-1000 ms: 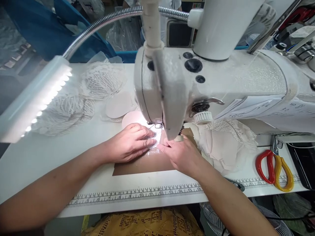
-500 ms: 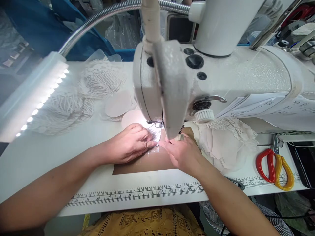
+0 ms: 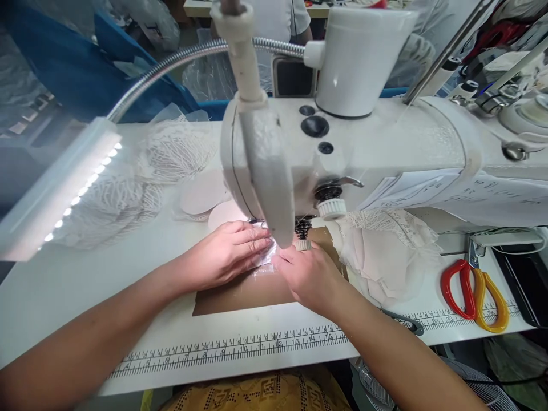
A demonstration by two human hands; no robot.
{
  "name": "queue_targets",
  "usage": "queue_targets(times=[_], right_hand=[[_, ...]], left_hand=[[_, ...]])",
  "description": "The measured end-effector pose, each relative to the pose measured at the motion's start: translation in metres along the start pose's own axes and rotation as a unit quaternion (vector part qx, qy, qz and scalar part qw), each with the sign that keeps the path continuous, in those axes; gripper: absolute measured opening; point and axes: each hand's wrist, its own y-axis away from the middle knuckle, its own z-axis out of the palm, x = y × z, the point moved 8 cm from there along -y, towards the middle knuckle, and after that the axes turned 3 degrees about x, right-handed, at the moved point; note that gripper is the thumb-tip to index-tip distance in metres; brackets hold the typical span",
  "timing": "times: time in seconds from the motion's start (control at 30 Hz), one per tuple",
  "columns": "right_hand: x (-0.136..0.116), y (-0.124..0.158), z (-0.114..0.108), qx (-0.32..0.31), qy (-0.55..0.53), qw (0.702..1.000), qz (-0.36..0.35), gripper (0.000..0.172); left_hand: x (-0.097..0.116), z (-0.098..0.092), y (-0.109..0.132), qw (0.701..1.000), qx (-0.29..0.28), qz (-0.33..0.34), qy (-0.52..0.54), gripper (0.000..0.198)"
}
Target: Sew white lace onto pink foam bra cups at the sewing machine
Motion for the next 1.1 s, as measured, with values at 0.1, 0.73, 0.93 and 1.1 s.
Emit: queue_targets(times=[0.1,0.73,0.93,1.1], right_hand=[[0.000,-0.001,-0.004,0.013,0.019,1.000,0.001,0.030],[0.018,-0.016,-0.008,0.024,0.121,0.984,0.132,0.043],[0.021,-0.009,-0.004,0.045,0.106,0.986,0.123,0.049],[0.026,-0.001,0.004,0.022,0.072,0.987,0.141,0.047]], left_hand=[[-0.001,0.002,-0.005,0.999,-0.005,-0.017,-0.049,0.033],[-0.012,0.003,-0.009,0.994,-0.035,-0.020,-0.103,0.034],[-0.018,0.002,-0.011,0.992,-0.023,-0.044,-0.113,0.034],[-0.017,0.000,-0.010,0.991,-0.012,-0.047,-0.121,0.034]])
